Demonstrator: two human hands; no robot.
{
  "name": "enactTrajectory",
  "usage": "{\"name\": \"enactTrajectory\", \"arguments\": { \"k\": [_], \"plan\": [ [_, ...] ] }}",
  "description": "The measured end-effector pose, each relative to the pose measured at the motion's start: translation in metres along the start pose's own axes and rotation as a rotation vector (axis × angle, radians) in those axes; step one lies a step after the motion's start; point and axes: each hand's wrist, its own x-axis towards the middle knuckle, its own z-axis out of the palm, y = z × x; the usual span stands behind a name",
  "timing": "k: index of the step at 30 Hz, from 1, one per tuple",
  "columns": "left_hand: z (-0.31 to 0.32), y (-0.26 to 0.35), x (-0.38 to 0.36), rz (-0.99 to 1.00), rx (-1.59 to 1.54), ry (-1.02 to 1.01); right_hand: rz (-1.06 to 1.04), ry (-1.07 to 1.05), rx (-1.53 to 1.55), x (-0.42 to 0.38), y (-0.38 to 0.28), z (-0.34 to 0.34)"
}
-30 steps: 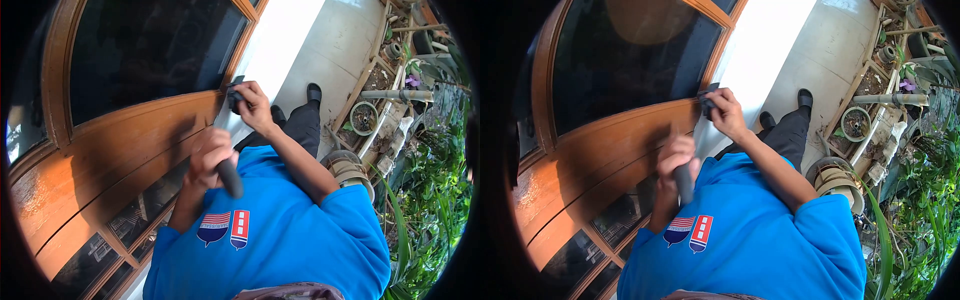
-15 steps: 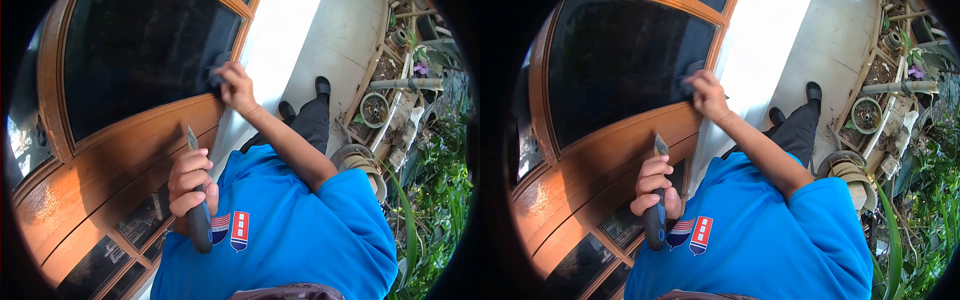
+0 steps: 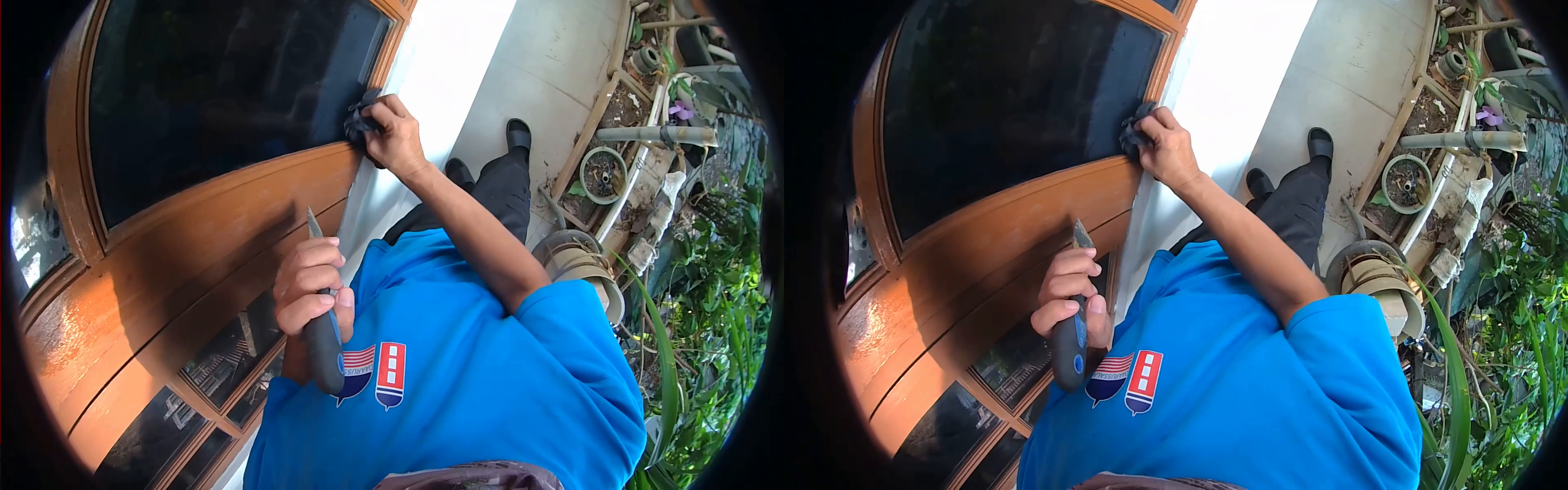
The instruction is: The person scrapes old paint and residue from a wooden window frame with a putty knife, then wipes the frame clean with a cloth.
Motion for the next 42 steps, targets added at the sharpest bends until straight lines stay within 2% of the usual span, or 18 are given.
{"name": "enactTrajectory", "arguments": {
  "k": [1, 5, 9, 14, 15, 18, 20, 22, 25, 28, 29, 32, 35, 38, 40, 42],
  "plan": [
    [0.001, -0.001, -0.001, 0.010, -0.004, 0.005, 0.054, 0.040, -0.023, 0.003, -0.001, 0.000],
    [-0.008, 0.002, -0.012, 0.008, -0.009, -0.031, 0.046, -0.068, 0.074, -0.007, -0.014, 0.004],
    [-0.005, 0.003, -0.017, -0.012, 0.019, 0.014, 0.010, -0.125, -0.050, 0.009, -0.002, -0.003],
    [-0.006, 0.007, -0.019, 0.003, 0.024, 0.031, -0.017, 0.176, -0.132, 0.072, 0.016, -0.013],
    [-0.007, 0.008, -0.019, 0.012, 0.021, 0.029, -0.074, 0.195, -0.140, 0.083, 0.017, -0.015],
    [-0.005, 0.011, -0.023, -0.018, 0.026, 0.051, 0.060, 0.153, -0.041, 0.061, 0.001, -0.008],
    [-0.004, 0.009, -0.025, -0.013, 0.019, 0.058, -0.082, 0.158, -0.078, 0.013, 0.003, 0.013],
    [-0.001, 0.004, -0.022, -0.004, 0.007, 0.062, -0.049, 0.086, -0.015, -0.026, -0.010, 0.019],
    [-0.002, 0.002, -0.016, 0.012, 0.009, 0.049, -0.007, 0.007, 0.056, -0.005, 0.001, 0.009],
    [-0.003, 0.001, -0.010, 0.028, 0.011, 0.028, 0.137, 0.263, 0.018, 0.058, 0.007, -0.009],
    [-0.004, 0.000, -0.010, 0.031, 0.012, 0.027, 0.075, 0.285, -0.047, 0.082, 0.010, -0.014],
    [-0.006, 0.004, -0.009, 0.023, 0.022, 0.018, 0.046, 0.233, -0.094, 0.094, 0.005, -0.007],
    [-0.005, -0.002, -0.008, 0.014, 0.004, 0.036, -0.047, 0.228, -0.182, 0.044, 0.012, 0.010],
    [-0.002, -0.009, -0.008, -0.001, -0.031, 0.028, -0.019, 0.008, -0.154, -0.018, -0.001, 0.015],
    [0.000, -0.013, -0.008, 0.007, -0.061, 0.014, -0.073, -0.044, -0.178, -0.043, -0.014, 0.017],
    [0.002, -0.015, -0.008, 0.028, -0.087, 0.006, 0.071, -0.182, -0.072, -0.032, -0.011, 0.002]
  ]
}}
